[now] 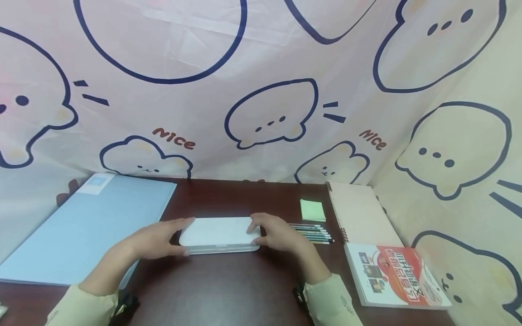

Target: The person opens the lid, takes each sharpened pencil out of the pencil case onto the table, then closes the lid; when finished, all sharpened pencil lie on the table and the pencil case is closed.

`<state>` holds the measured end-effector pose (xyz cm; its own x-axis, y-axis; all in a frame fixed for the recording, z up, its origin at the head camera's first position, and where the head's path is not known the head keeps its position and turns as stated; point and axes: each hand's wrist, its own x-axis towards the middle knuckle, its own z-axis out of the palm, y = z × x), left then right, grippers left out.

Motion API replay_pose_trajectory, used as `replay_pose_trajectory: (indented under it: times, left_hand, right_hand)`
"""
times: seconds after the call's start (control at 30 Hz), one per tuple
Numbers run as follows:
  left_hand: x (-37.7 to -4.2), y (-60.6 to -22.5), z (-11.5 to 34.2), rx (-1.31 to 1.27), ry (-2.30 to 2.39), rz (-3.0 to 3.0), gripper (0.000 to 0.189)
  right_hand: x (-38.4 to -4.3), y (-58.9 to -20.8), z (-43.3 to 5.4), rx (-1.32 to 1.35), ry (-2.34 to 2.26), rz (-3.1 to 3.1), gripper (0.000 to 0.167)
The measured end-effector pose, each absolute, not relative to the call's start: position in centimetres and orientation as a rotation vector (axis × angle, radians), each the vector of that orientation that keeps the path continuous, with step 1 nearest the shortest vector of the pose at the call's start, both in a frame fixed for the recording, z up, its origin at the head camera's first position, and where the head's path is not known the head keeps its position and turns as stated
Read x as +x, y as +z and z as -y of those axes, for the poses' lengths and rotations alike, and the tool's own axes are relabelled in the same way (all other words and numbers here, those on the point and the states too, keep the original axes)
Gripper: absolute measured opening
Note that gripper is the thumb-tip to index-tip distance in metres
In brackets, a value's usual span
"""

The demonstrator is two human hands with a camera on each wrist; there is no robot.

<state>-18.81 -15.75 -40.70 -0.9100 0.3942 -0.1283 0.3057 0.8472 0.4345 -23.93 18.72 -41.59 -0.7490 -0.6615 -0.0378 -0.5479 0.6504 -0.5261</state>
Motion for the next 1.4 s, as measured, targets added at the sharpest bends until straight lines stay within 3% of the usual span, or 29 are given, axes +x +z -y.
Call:
replay_pose_trajectory:
  times: [0.23,0.53,1.4]
  left_hand:
    - [-19.0,-40.9,15.6,0.556,0.592,-2.833,0.090]
    - [-19.3,-41.2,15.3,0.525,0.605,-2.887,0.080]
    - [-19.3,-41.4,16.3,0.518,0.568,-2.985,0.087]
  right_hand:
    - [-24.1,-41.6,-18.2,-0.932,-0.640,-2.674,0.032]
    - [-23.9,-41.3,-17.7,-0.846,-0.525,-2.709,0.066]
    - [-24.0,-40.8,-18.1,-0.868,-0.539,-2.670,0.067]
